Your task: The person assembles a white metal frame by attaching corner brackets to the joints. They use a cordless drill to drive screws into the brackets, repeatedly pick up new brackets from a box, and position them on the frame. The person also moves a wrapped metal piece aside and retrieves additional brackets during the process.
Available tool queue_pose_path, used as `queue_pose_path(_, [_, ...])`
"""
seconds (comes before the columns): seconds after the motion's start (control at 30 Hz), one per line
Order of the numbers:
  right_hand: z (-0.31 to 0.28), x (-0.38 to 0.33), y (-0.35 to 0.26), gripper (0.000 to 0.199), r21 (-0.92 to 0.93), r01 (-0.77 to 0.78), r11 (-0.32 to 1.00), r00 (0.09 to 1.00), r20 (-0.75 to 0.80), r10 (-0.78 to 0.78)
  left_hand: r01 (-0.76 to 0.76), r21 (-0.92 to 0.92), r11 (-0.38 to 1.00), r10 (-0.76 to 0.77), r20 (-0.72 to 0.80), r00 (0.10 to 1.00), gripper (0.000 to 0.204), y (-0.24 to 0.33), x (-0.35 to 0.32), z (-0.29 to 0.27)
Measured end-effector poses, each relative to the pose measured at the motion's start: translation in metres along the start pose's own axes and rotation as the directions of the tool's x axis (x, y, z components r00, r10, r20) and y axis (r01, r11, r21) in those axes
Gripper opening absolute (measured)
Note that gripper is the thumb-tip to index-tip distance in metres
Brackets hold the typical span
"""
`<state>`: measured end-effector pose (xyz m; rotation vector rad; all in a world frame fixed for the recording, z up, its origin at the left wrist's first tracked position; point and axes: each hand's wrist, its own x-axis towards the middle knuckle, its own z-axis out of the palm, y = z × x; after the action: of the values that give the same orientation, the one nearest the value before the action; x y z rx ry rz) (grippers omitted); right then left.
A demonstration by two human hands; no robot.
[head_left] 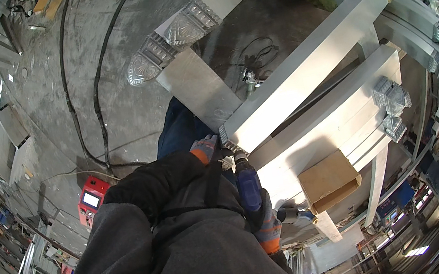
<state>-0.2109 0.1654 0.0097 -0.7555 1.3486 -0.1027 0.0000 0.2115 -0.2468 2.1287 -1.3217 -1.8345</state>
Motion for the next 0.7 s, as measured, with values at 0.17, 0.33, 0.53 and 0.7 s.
queue_pose_path(0.17, [-0.004,0.002,-0.01,0.061,-0.36,0.307,0.881,0.951,0.133,-0.278,0.017,0.073,0.997,-0.019,0.033,0.999,0.038,0.001,0.003,-0.001])
queue_pose_path(0.33, [0.007,-0.017,-0.049,0.085,-0.694,0.256,0.673,0.958,0.092,-0.271,0.012,0.032,0.999,-0.014,0.069,0.998,0.041,0.004,-0.001,-0.009])
queue_pose_path(0.53, [0.015,-0.024,-0.054,0.087,-0.723,0.213,0.657,0.954,0.009,-0.299,0.028,-0.104,0.994,-0.022,0.059,0.998,0.083,0.004,-0.002,-0.009])
queue_pose_path(0.7, [0.008,-0.023,-0.041,0.088,-0.712,0.234,0.662,0.947,0.014,-0.32,0.06,-0.104,0.993,-0.049,0.102,0.994,0.1,0.006,0.001,-0.01])
